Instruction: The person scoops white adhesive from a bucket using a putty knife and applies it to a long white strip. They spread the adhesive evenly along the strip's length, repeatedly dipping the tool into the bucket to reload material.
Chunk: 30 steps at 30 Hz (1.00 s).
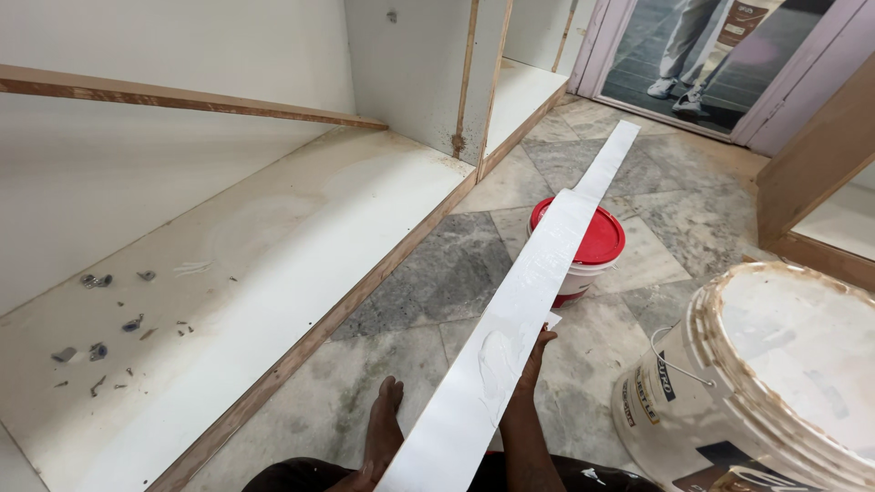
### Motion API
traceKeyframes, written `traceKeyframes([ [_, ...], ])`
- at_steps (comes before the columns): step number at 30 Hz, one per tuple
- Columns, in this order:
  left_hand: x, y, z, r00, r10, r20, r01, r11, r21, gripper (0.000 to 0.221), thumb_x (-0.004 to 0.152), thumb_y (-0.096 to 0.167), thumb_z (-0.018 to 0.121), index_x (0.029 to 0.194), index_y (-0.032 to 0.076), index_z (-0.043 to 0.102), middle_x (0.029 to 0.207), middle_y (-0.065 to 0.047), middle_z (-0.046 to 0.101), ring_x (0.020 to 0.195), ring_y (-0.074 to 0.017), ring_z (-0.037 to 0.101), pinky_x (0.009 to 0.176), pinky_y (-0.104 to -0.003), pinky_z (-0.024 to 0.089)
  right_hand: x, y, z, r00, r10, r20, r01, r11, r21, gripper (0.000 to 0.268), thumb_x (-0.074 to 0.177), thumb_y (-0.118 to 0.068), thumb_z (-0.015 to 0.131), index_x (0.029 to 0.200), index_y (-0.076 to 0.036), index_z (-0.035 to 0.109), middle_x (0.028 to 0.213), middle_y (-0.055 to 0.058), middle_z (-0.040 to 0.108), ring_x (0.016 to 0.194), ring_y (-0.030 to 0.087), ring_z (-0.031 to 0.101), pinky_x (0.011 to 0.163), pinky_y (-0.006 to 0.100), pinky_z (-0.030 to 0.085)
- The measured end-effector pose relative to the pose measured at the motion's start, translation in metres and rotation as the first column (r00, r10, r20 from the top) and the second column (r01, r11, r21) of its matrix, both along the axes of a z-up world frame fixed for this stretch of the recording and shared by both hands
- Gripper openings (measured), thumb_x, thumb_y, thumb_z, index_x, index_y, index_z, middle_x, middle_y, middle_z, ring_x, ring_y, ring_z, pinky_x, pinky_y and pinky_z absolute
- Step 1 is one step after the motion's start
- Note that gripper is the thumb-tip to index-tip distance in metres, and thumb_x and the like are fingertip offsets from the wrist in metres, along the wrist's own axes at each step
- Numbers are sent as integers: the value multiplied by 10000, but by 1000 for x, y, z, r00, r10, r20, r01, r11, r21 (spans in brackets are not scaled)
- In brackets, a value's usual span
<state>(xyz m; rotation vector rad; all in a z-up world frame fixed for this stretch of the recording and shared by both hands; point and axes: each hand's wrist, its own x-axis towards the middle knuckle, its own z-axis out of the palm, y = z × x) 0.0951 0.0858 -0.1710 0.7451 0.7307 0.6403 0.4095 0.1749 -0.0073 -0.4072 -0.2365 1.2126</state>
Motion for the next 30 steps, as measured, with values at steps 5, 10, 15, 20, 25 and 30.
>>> traceKeyframes([
  [5,-8,-13,-3,992,126,-15,-127,987,-96,620,1074,414,434,1504,-12,307,1377,-181,437,1229,-239,478,1015,-423,445,24,-1,-36,988,77,-131,-88,993,-81,881,788,-775,545,1396,-137,522,1342,71,596,1102,244,648,895,407,575],
  [10,-17,-24,39,972,234,21,-224,950,-217,726,1039,457,401,1545,-18,189,1511,-277,368,1362,-331,443,1092,-502,432,65,-25,-59,980,190,-67,-191,982,-10,798,950,-775,563,1177,-10,546,943,135,583,733,258,589,656,386,538],
  [15,10,-55,178,950,221,222,-196,972,-130,802,1003,491,338,1609,85,5,1678,-180,120,1512,-274,247,1187,-516,360,94,-96,22,875,134,465,7,957,-289,639,1037,-607,523,1198,12,500,932,97,593,639,152,515,584,340,479],
  [20,28,-35,253,991,99,95,-99,995,-9,830,944,496,328,1626,348,-121,1689,26,-3,1524,-274,317,1182,-496,408,82,-127,99,439,483,758,13,840,-543,541,968,-436,548,1260,13,471,961,159,663,712,230,680,632,382,561],
  [25,43,-18,235,858,-29,514,65,996,-53,880,1025,591,385,1644,70,40,1649,-292,261,1426,-446,446,1060,-552,526,64,-134,117,321,598,734,-14,778,-628,484,965,-420,526,1309,-96,424,976,138,688,737,220,689,652,372,562],
  [30,57,-19,243,852,109,512,78,941,-330,956,840,608,590,1553,109,195,1570,-213,407,1309,-446,552,953,-611,569,74,-131,97,374,598,709,-154,794,-588,467,1072,-381,536,1238,56,532,950,159,575,767,216,595,670,358,517],
])
